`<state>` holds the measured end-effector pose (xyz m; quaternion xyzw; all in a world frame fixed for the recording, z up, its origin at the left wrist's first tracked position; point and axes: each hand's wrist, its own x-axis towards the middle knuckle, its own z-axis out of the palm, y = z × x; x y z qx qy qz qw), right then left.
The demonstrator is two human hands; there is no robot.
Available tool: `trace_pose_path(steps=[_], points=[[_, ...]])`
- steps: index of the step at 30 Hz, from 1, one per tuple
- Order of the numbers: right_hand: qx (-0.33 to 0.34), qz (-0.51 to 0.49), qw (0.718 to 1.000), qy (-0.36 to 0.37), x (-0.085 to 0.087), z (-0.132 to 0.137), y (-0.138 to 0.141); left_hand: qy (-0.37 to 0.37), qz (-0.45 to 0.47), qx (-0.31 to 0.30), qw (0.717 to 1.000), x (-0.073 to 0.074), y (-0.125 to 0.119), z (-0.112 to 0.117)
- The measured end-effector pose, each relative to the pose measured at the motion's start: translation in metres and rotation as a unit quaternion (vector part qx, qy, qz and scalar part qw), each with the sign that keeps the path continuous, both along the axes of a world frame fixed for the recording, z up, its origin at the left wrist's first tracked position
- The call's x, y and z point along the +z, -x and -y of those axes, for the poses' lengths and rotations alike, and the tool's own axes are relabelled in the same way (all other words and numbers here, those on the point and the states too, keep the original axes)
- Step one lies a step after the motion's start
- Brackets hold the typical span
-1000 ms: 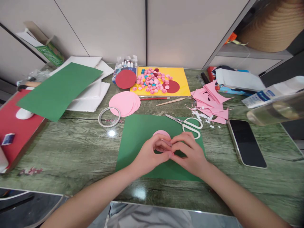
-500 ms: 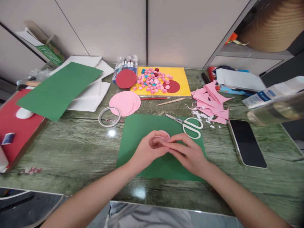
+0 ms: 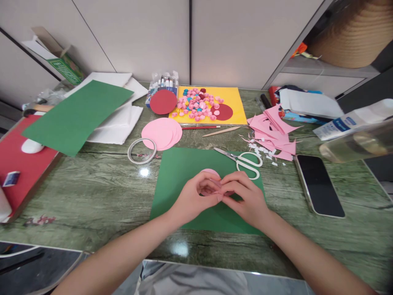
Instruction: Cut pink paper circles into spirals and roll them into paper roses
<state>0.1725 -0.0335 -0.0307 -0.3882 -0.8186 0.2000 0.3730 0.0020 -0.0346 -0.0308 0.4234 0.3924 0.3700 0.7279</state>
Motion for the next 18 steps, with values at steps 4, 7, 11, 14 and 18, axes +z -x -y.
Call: trace_pose_path(steps=[4,7,11,14,18], points=[[0.0,0.002,1.0,0.004,0.002,0.0,0.002,-0.001,-0.003,0.0,1.0,-0.001,0.0,0.001],[0.004,0.002,1.0,0.023,0.003,0.001,0.001,0.014,0.009,0.011,1.0,0.003,0.0,0.0],[0.017,0.003,0.999,0.042,0.004,0.0,-0.002,0.048,0.041,0.027,0.998,0.007,0.002,-0.002],[0.045,0.007,0.998,0.04,0.004,0.0,-0.002,0.043,0.052,0.019,0.998,0.008,0.002,-0.002],[0.057,0.009,0.998,0.04,0.001,0.0,-0.001,0.007,0.041,0.015,0.999,0.008,0.001,-0.002]])
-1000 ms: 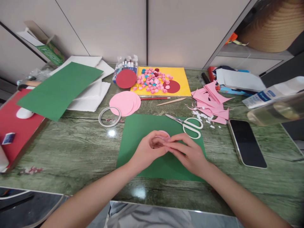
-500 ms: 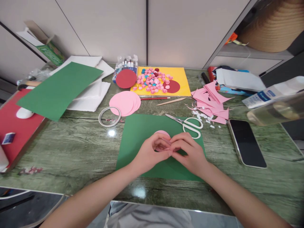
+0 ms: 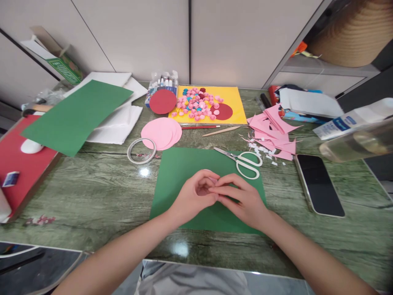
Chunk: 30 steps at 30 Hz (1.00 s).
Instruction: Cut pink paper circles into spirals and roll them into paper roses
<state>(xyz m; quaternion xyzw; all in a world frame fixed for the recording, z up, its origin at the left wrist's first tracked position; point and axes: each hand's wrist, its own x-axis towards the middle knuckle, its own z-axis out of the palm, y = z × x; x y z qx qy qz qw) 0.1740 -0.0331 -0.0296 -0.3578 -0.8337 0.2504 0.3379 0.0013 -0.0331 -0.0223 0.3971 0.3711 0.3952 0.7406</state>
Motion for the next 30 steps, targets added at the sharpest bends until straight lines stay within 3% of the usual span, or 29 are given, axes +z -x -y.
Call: trace_pose_path(steps=[8,20,26,30], points=[[-0.061,-0.008,0.998,-0.034,0.0032,0.0004,0.0018,0.014,-0.016,0.004,1.0,0.0,-0.0023,0.0033],[-0.053,0.006,0.998,-0.02,0.0031,-0.0002,0.0019,0.021,-0.017,0.01,1.0,-0.0012,-0.0028,0.0021],[-0.016,0.028,0.999,-0.019,0.0003,0.0003,0.0007,0.005,-0.028,0.024,0.999,0.0003,-0.0028,0.0004],[-0.045,0.024,0.998,-0.032,-0.0023,0.0004,-0.0001,0.01,-0.028,0.022,0.999,0.0021,-0.0036,0.0008]])
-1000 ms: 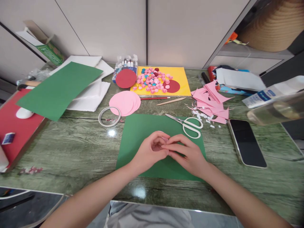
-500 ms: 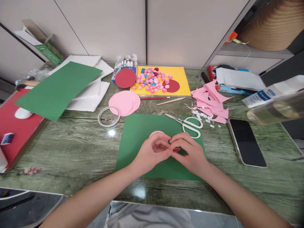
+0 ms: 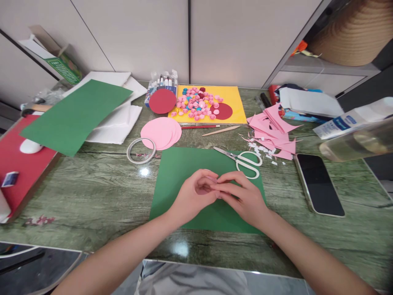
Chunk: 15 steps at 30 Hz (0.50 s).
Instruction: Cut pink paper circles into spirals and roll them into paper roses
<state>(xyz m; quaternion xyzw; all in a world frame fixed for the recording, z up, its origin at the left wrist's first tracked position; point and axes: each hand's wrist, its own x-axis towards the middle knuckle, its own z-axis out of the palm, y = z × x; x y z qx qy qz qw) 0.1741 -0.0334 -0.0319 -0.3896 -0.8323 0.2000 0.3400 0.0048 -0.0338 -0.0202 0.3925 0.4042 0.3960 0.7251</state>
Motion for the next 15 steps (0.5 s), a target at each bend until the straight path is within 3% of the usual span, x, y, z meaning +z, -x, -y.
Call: trace_pose_path(steps=[4,15], points=[[-0.034,-0.014,0.999,0.0,0.0032,-0.0011,0.0002,0.004,0.006,-0.006,1.0,0.0005,0.0001,0.0003],[-0.021,-0.016,0.999,0.047,0.0042,-0.0014,0.0011,-0.001,0.004,-0.029,1.0,-0.0008,-0.0006,0.0028]])
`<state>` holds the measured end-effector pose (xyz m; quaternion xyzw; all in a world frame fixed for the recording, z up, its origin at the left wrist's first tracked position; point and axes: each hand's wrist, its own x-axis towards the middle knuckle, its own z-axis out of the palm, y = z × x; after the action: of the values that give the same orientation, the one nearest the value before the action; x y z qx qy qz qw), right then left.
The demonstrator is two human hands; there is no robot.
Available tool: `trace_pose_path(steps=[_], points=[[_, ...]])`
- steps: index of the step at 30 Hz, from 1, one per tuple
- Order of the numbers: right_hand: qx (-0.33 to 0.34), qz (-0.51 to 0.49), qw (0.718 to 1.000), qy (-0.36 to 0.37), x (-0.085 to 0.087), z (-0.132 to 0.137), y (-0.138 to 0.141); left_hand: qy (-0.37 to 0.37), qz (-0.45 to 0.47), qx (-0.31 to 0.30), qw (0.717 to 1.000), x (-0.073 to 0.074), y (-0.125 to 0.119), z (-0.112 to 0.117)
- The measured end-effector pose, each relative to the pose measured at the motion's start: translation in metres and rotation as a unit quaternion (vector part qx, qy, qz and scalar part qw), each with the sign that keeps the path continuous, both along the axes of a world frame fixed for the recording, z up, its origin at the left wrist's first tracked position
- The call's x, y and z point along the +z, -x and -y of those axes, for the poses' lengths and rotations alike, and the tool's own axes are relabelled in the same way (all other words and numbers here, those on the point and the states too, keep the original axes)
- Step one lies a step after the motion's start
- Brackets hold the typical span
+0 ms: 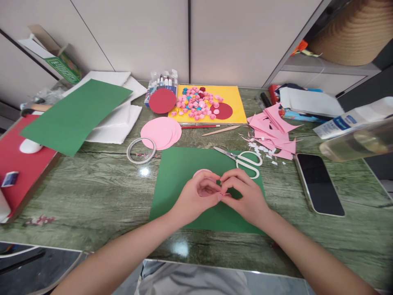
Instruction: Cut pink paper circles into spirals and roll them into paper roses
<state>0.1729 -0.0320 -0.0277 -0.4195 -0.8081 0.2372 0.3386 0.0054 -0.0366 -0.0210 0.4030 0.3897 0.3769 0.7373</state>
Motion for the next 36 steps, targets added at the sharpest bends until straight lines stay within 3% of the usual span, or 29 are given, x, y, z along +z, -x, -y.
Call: trace_pose_path(steps=[14,24,36], points=[[0.024,0.006,0.999,-0.047,0.003,-0.0032,-0.0052,0.071,-0.002,0.023,0.997,0.005,0.0051,-0.0062],[0.045,0.006,0.996,-0.08,0.0011,-0.0021,-0.0044,-0.027,-0.091,0.017,0.995,0.0071,0.0034,-0.0051],[0.029,0.014,0.996,-0.084,0.0042,-0.0031,-0.0032,0.017,-0.03,0.003,0.999,-0.0014,0.004,-0.0036]])
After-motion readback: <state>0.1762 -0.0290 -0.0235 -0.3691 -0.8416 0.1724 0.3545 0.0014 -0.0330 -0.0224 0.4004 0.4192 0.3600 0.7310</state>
